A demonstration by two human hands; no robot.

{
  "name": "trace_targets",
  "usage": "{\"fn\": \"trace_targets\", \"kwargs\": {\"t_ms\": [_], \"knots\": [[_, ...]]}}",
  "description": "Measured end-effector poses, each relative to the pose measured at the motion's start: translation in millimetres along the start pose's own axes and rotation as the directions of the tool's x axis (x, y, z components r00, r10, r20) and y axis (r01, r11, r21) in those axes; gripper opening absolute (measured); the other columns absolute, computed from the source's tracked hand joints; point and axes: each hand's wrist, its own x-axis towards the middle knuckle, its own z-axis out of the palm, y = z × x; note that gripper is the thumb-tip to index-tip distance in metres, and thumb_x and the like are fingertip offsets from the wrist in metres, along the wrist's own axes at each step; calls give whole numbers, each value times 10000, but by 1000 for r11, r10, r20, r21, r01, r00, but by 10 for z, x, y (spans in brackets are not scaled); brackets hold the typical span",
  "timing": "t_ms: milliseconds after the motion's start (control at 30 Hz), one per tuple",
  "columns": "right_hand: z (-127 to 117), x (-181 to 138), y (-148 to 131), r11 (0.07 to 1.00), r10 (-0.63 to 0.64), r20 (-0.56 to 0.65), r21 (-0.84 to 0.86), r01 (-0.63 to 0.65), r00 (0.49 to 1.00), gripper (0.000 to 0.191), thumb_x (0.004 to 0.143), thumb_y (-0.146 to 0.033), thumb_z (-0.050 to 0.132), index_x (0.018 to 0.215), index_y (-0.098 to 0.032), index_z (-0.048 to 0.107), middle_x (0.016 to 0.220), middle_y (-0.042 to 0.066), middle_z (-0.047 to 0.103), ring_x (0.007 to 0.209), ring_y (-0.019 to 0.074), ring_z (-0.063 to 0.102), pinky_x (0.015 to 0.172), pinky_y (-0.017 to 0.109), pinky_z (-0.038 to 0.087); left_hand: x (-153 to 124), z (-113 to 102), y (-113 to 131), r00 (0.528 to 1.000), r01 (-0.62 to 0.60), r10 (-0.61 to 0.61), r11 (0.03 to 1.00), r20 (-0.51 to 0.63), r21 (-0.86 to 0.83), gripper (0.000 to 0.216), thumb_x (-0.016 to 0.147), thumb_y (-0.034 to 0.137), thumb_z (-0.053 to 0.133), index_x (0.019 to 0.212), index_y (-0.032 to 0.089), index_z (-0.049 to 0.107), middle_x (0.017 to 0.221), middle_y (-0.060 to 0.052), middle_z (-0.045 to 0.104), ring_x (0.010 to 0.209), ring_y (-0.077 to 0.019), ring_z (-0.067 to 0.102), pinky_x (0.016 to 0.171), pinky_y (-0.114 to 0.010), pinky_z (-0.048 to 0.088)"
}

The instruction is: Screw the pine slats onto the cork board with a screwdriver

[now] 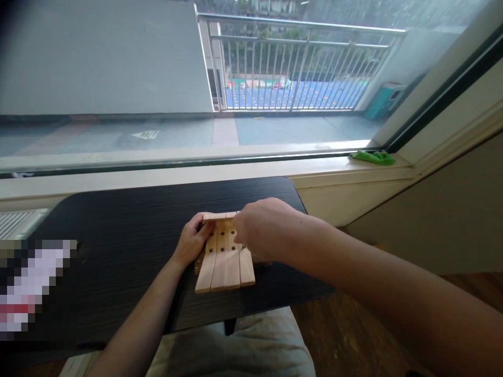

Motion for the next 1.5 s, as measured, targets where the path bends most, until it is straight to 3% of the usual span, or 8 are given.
{"fn": "trace_targets", "kwargs": {"t_ms": [467,733,867,1033,1300,1500], "knots": [[-6,-19,-24,998,62,9,19,-62,998,374,991,-375,474,1001,-132,758,913,164,759,892,259,722,661,294,463,7,7,-16,1000,17,-17,1000,1,-3,266,837,432,592,833,168,623,782,-14,576,706,-165,542,651,-271,447],[22,25,-13,995,96,-11,17,-96,995,406,989,-387,459,882,-151,771,805,133,757,778,241,713,610,299,417,-1,3,-8,1000,19,-19,1000,7,-15,267,835,433,593,852,168,616,789,-14,581,697,-164,551,642,-270,452],[154,63,3,999,48,-138,-15,-50,989,396,984,-382,468,825,-140,739,771,141,745,730,244,706,550,289,352,0,5,-17,1000,15,-15,1000,5,-3,262,840,425,588,848,165,618,798,-18,584,693,-161,554,637,-271,454],[277,104,8,1000,-25,-253,-19,21,967,204,953,-313,546,991,-159,674,772,107,740,686,224,696,509,274,253,8,2,-13,1000,-9,9,1000,8,6,246,844,407,581,869,167,628,802,-20,599,719,-169,572,656,-276,471],[316,63,47,993,-101,-268,27,112,958,186,907,-227,514,1070,-148,557,834,75,733,645,208,668,505,302,189,8,3,-8,1000,-15,15,1000,13,-5,272,854,442,586,856,171,619,827,-24,603,725,-168,586,668,-278,484],[327,51,66,988,-126,-243,53,143,962,162,916,-148,465,1043,-109,559,930,114,702,651,174,611,518,323,232,9,13,-11,1000,-22,22,1000,5,-22,271,854,443,593,847,173,618,860,-37,622,740,-175,597,683,-288,498]]}}
